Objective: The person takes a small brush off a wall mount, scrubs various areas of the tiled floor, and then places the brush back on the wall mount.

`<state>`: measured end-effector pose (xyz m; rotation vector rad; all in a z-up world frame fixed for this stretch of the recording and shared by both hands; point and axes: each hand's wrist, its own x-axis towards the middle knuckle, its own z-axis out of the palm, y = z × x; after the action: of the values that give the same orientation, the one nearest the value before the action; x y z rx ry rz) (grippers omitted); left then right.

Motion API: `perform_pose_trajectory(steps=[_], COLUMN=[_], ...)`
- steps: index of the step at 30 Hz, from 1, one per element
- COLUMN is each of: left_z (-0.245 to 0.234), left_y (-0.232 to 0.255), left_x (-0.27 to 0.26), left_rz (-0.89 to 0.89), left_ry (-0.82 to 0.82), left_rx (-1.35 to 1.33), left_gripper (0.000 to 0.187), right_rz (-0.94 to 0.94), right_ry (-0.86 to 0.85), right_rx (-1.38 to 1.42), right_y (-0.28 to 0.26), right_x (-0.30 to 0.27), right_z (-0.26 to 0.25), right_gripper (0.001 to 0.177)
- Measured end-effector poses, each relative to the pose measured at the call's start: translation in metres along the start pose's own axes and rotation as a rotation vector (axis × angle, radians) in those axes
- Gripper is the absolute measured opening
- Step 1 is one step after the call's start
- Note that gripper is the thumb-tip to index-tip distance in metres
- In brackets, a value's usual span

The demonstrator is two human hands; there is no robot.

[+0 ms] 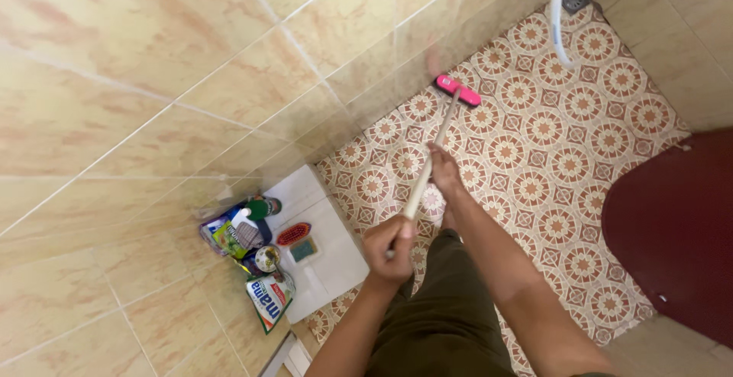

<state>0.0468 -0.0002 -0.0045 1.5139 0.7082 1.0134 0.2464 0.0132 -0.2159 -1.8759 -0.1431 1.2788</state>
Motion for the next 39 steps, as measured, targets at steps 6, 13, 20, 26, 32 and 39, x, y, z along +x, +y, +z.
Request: perform_pose_trajectory(steps=[6, 13, 20, 26, 32, 39], left_z=[0.065, 0.126, 0.134, 0.031, -0.108, -0.193], left_y=[-0.003, -0.039, -0.039, 0.065, 0.168, 0.189], left_x=[0.035, 0.057, 0.031, 0.007, -0.033, -0.092], left_rz=[-0.132, -0.137, -0.203, 0.146, 0.397, 0.39], left_ry=[-0.072, -0.062, -0.043, -0.121, -0.286, -0.148], left_rx=[-0.017, -0.05, -0.091, -0.025, -0.205, -0.078], left_gripper=[0.025, 0.028, 0.024, 0.025, 0.036, 0.044], right_rz=[-0.8, -0.664, -0.536, -0.712, -0.75, -0.698], right_ry=[0.096, 0.088, 0.038, -0.087, -0.286, -0.414], right_rx=[-0.682, -0.844, -0.684, -0.754, -0.525, -0.622], right_y=[-0.006, -0.058, -0.038, -0.004, 0.012, 0.04], right_x=[0.001, 0.011, 0.022, -0.063, -0.224, -0.281], right_z=[-0.074, -0.116, -0.136, -0.068, 0.08, 0.204], right_gripper=[0.056, 0.032, 0.021, 0.013, 0.014, 0.016])
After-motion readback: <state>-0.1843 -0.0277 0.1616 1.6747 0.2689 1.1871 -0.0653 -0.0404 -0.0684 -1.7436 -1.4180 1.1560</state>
